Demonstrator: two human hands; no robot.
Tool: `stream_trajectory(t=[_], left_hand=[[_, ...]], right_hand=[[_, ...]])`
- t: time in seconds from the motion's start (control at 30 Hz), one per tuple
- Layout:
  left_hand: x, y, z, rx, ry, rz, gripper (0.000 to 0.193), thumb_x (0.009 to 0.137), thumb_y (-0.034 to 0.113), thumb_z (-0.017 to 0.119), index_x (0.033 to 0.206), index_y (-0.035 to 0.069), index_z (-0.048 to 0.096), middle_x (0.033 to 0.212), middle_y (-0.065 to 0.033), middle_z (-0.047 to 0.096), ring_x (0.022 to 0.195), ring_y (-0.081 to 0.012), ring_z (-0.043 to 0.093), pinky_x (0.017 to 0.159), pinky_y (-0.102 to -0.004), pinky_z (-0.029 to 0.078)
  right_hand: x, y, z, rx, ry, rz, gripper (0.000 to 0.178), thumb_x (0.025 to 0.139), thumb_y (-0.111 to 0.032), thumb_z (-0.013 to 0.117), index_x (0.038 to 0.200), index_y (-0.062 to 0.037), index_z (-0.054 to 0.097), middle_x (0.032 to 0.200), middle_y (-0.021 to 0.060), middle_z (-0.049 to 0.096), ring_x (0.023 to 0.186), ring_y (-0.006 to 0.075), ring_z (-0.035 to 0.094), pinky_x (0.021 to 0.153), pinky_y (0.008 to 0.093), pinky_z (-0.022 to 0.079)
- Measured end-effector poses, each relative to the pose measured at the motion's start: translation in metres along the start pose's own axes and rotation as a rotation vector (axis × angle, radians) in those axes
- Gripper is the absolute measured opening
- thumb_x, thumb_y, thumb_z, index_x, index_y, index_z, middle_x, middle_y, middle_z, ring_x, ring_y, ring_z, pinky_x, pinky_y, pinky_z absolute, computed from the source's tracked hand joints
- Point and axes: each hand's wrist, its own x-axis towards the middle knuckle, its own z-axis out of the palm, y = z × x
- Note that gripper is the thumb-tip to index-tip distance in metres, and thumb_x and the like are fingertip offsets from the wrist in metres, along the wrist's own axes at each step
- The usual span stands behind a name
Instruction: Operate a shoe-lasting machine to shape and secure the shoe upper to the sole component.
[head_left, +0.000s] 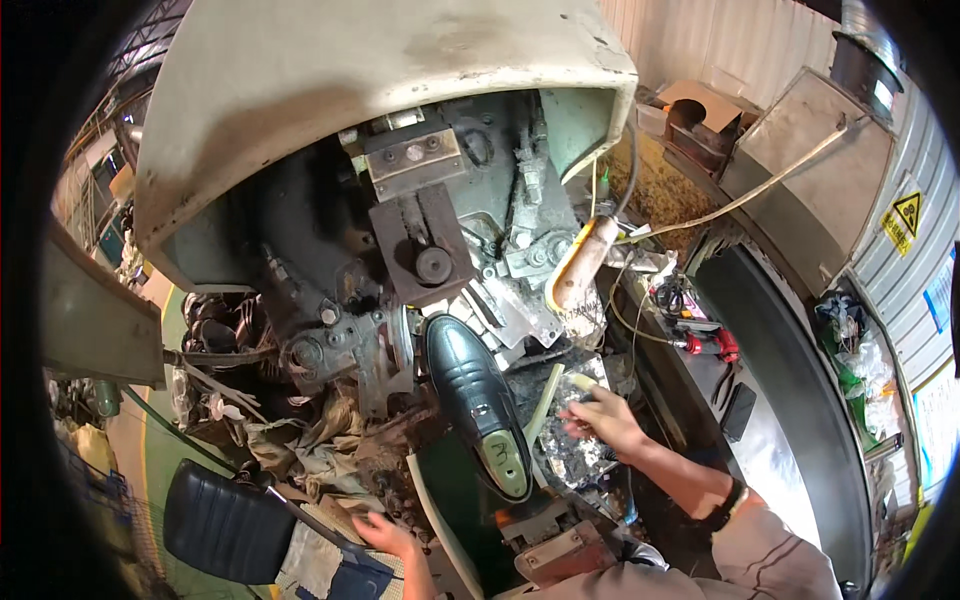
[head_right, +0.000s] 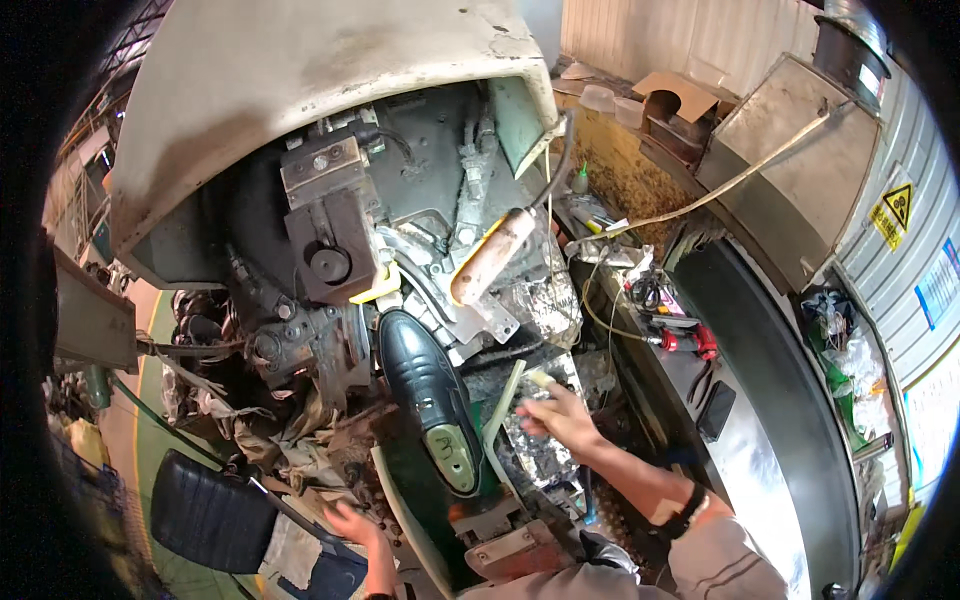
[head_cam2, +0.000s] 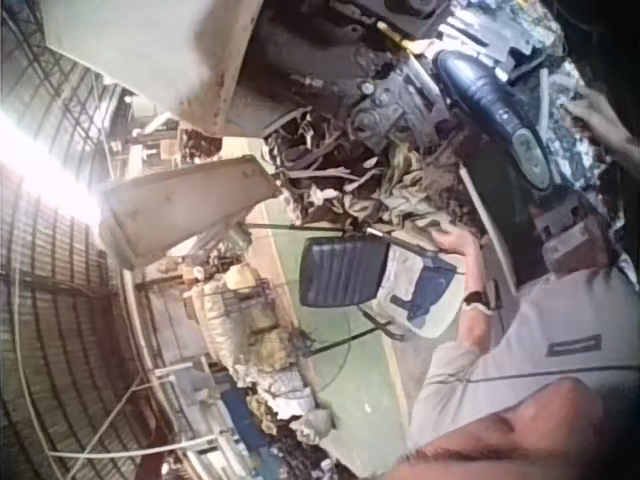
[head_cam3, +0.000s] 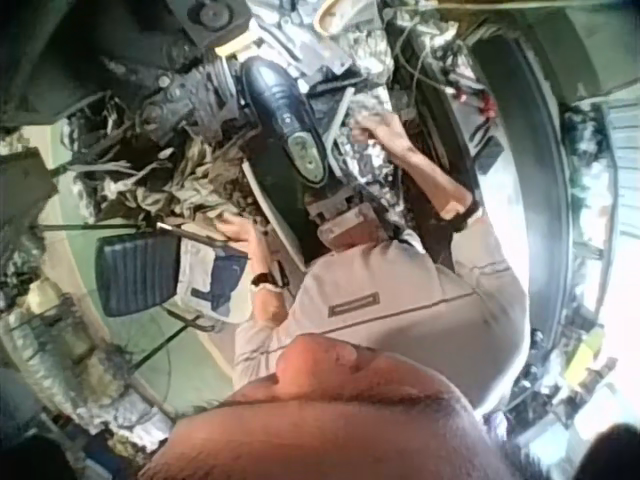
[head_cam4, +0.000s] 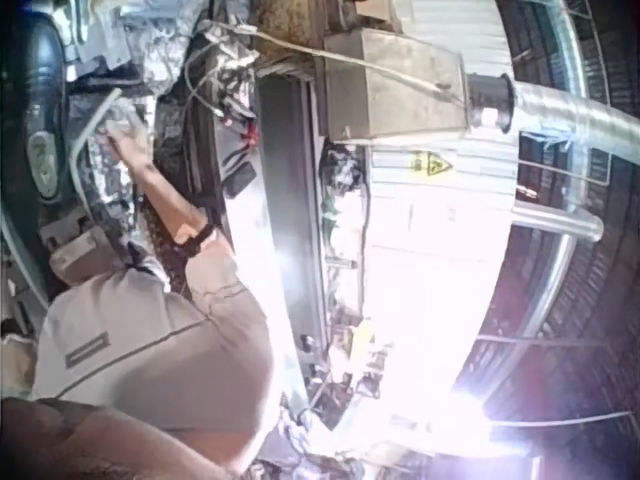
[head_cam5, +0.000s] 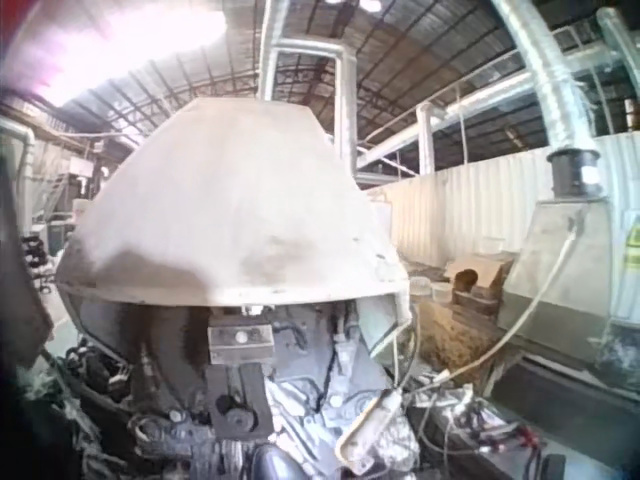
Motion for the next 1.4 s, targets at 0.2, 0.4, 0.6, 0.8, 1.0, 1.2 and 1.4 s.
stream_trajectory(t=[0.2,0.4,0.6,0.8,1.0,1.2,1.4], left_hand=[[0.066,0.035,-0.022,0.086,-0.044,0.133,0.042,0.103,0.022,0.054,0.135,-0.005,0.054,0.144,-0.0243,0.048,0.132,-0.0402,0.046,0.116,-0.0445,0.031],[-0.017,0.25,0.015,-0.773,-0.802,-0.297,0.04,0.103,0.023,0.059,0.135,-0.001,0.056,0.135,-0.0121,0.06,0.125,-0.0228,0.055,0.108,-0.0362,0.042],[-0.062,0.312,0.038,-1.142,-1.093,-0.819,0.053,0.108,0.05,0.038,0.123,0.006,0.064,0.115,-0.0059,0.07,0.1,-0.02,0.067,0.092,-0.0348,0.052],[-0.064,0.306,0.045,-1.099,-1.038,-0.73,0.054,0.108,0.05,0.037,0.126,0.006,0.063,0.116,-0.0085,0.07,0.101,-0.0218,0.069,0.092,-0.0353,0.053],[-0.06,0.316,0.046,-1.22,-1.116,-0.783,0.054,0.109,0.046,0.039,0.135,0.003,0.056,0.126,-0.0096,0.065,0.11,-0.0221,0.065,0.098,-0.037,0.051],[-0.05,0.313,0.062,-1.257,-1.085,-0.813,0.058,0.105,0.055,0.043,0.131,0.006,0.058,0.121,-0.0094,0.067,0.105,-0.0239,0.067,0.094,-0.039,0.055],[-0.063,0.325,0.048,-1.177,-1.106,-0.926,0.063,0.102,0.061,0.045,0.132,0.007,0.058,0.122,-0.0092,0.066,0.11,-0.0231,0.065,0.099,-0.0395,0.051]], right_hand=[[0.017,0.001,0.033,0.034,-0.117,0.002,0.069,0.104,-0.032,0.06,0.158,-0.008,0.025,0.11,0.0141,0.068,0.088,0.0165,0.067,0.078,0.0315,0.059],[0.027,0.003,0.102,0.206,-0.13,0.108,0.069,0.106,-0.058,0.038,0.154,-0.0089,0.037,0.121,0.0081,0.065,0.096,0.015,0.063,0.085,0.0318,0.054],[0.029,0.019,0.129,0.335,-0.151,-0.072,0.064,0.11,-0.052,0.028,0.143,-0.0026,0.052,0.136,0.009,0.06,0.121,0.0166,0.055,0.108,0.031,0.041],[0.019,0.008,0.132,0.289,-0.167,-0.093,0.066,0.11,-0.053,0.024,0.142,-0.0026,0.054,0.132,0.0093,0.063,0.116,0.0161,0.058,0.106,0.0307,0.043],[0.029,0.022,0.126,0.367,-0.166,-0.058,0.064,0.111,-0.051,0.026,0.141,-0.0025,0.054,0.13,0.009,0.064,0.114,0.0148,0.061,0.102,0.0298,0.047],[0.038,0.03,0.128,0.37,-0.212,-0.181,0.06,0.111,-0.047,0.03,0.139,0.0003,0.055,0.129,0.0083,0.064,0.114,0.0152,0.061,0.103,0.0306,0.047],[0.027,0.018,0.114,0.308,-0.131,0.016,0.068,0.108,-0.058,0.032,0.138,-0.0024,0.057,0.127,0.007,0.064,0.111,0.0159,0.061,0.1,0.0315,0.047]])
